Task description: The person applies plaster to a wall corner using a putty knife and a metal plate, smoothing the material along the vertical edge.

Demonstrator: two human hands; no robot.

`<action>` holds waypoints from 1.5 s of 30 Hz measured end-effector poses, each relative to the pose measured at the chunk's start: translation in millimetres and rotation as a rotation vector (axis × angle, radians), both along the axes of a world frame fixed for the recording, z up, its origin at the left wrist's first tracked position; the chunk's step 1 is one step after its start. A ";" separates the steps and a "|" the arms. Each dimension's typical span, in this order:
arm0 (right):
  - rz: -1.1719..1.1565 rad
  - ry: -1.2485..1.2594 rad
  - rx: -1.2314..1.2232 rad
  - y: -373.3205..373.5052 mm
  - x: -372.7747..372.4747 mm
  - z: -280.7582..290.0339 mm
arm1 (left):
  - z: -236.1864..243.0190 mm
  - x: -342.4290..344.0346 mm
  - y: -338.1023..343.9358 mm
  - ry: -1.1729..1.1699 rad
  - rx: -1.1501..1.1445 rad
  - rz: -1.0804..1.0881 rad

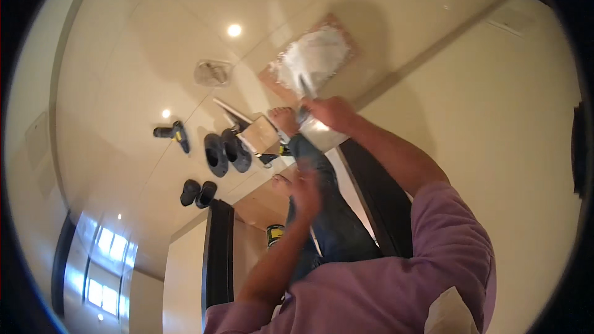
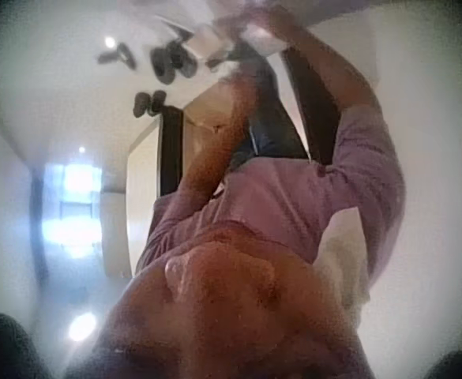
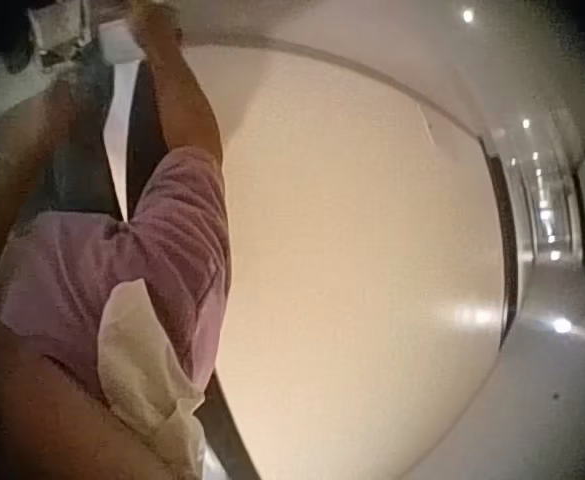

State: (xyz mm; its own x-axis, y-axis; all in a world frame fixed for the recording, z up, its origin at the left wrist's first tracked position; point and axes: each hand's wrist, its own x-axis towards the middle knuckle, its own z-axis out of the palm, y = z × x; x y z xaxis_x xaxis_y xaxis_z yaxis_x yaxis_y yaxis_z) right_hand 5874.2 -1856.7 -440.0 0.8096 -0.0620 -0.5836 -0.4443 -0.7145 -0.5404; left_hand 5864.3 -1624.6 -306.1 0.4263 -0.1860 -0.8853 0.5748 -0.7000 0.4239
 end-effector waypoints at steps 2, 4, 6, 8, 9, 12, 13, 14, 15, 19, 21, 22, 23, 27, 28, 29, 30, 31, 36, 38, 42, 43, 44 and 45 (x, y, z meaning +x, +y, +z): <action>0.089 0.042 0.048 16.1 -2.8 63.7 | -1.6 56.0 -13.4 0.268 -0.144 0.287; 0.262 -0.057 0.075 23.2 0.7 110.1 | 14.9 111.3 -32.2 0.558 -0.170 0.331; 0.240 -0.080 0.104 40.3 9.3 131.4 | 25.0 134.6 -19.8 0.632 -0.276 0.057; 0.167 -0.097 0.124 50.3 7.9 148.4 | 30.0 146.5 -4.5 0.648 -0.332 -0.127; 0.103 -0.101 0.128 54.4 8.0 156.3 | 32.1 148.4 5.4 0.632 -0.338 -0.174; -0.178 0.060 0.191 52.6 2.2 181.8 | 57.6 146.6 36.7 0.505 -0.303 -0.241; -0.274 0.085 0.167 50.5 -3.8 187.9 | 70.0 142.5 50.3 0.472 -0.293 -0.195; -0.373 0.107 0.141 47.0 -13.2 191.5 | 80.6 137.6 66.2 0.438 -0.287 -0.153; -0.426 0.102 0.124 43.6 -28.2 188.0 | 82.2 127.2 92.1 0.389 -0.285 -0.135; -0.540 0.067 0.205 23.6 -102.5 157.0 | 146.2 86.1 158.9 0.301 -0.283 0.080; -0.474 0.129 0.315 21.1 -122.3 161.1 | 198.7 63.9 184.3 0.218 -0.354 0.214; -0.420 0.129 0.357 24.4 -131.3 160.1 | 221.5 53.0 200.5 0.141 -0.333 0.209; -0.356 0.132 0.398 27.6 -134.6 164.8 | 240.7 39.6 216.8 0.063 -0.312 0.213; -0.257 0.769 0.422 104.8 -89.6 215.7 | 298.4 -50.7 297.5 -0.204 -0.309 0.420; -0.211 0.699 0.414 129.8 -91.1 223.0 | 318.4 -73.0 312.6 -0.270 -0.287 0.468; -0.137 0.639 0.409 154.0 -92.0 222.0 | 336.4 -91.1 329.3 -0.236 -0.280 0.512; -0.095 0.653 0.445 182.4 -82.6 250.2 | 339.6 -118.2 352.0 -0.333 -0.272 0.480; -0.035 0.689 0.466 214.8 -67.7 293.8 | 341.2 -150.4 376.1 -0.417 -0.246 0.469; 0.084 0.590 0.620 347.6 -85.5 343.9 | 365.8 -308.1 440.9 -0.431 -0.308 0.870; 0.208 0.628 0.588 371.5 -67.4 356.9 | 367.2 -354.9 430.5 -0.463 -0.335 1.128; 0.439 0.836 0.675 464.4 -128.1 376.6 | 363.3 -498.7 443.1 -0.570 -0.315 1.523; 0.434 0.899 0.708 469.7 -132.1 364.0 | 362.5 -515.9 441.2 -0.593 -0.303 1.586; 0.482 1.005 0.847 470.0 -129.6 354.9 | 351.7 -527.4 424.7 -0.631 -0.286 1.664; 0.494 1.081 0.878 495.6 -139.8 371.7 | 349.7 -542.8 417.2 -0.687 -0.257 1.739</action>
State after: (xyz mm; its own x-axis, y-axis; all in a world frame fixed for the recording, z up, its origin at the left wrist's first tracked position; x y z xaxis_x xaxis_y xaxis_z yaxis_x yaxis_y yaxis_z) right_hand 5734.4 -1361.1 -68.3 -0.1998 0.7684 -0.6079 -0.7183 -0.5369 -0.4426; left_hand 5321.4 -1207.4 43.6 0.4803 0.7013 -0.5268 0.1862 0.5053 0.8426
